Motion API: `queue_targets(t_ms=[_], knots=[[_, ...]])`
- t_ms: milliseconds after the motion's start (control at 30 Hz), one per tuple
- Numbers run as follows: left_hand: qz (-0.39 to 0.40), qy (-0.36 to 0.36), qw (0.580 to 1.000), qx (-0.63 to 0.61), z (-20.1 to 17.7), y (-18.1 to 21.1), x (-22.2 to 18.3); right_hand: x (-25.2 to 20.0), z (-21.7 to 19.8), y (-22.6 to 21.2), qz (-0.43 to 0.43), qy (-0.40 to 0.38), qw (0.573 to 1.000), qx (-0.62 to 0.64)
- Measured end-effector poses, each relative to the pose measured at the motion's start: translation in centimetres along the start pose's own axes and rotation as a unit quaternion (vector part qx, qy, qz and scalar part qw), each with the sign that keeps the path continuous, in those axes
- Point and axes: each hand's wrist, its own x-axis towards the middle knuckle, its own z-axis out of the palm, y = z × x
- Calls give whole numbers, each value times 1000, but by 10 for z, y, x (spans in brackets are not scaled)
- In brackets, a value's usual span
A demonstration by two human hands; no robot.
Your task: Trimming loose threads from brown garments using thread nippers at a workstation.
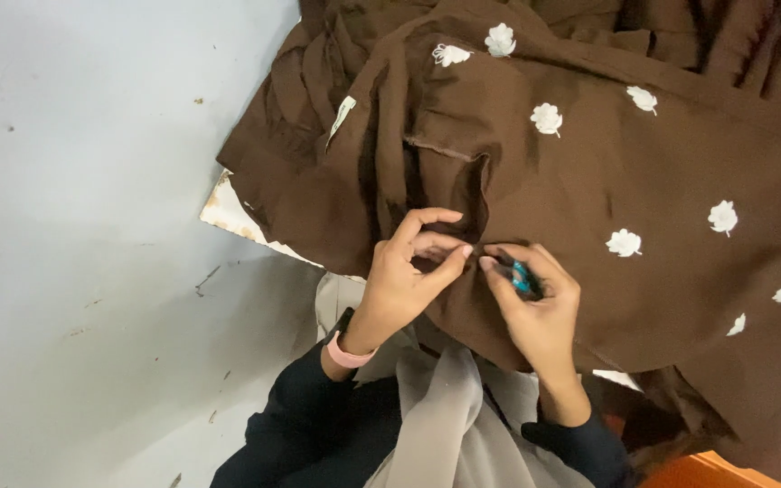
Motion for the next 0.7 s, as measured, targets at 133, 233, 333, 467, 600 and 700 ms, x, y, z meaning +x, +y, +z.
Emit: queue_targets(t_ms=[133, 233, 333, 467, 600, 700], knots=[[25, 19, 999, 34, 7, 2, -5, -2, 5, -1, -32, 14, 999, -11], [30, 29, 999, 32, 9, 2, -5, -3, 5, 14, 11, 12, 997, 71], [-8, 33, 999, -20, 7, -5, -2, -3, -4, 16, 60, -57, 979, 185], [-33, 25, 995, -87, 2, -10, 1, -16, -18, 27, 16, -161, 952, 260], [-65, 14, 986, -150, 6, -18, -4, -10, -19, 13, -49, -49, 992, 110], [-60, 12, 987, -145, 8, -12, -6, -6, -15, 7, -52, -3, 997, 60]])
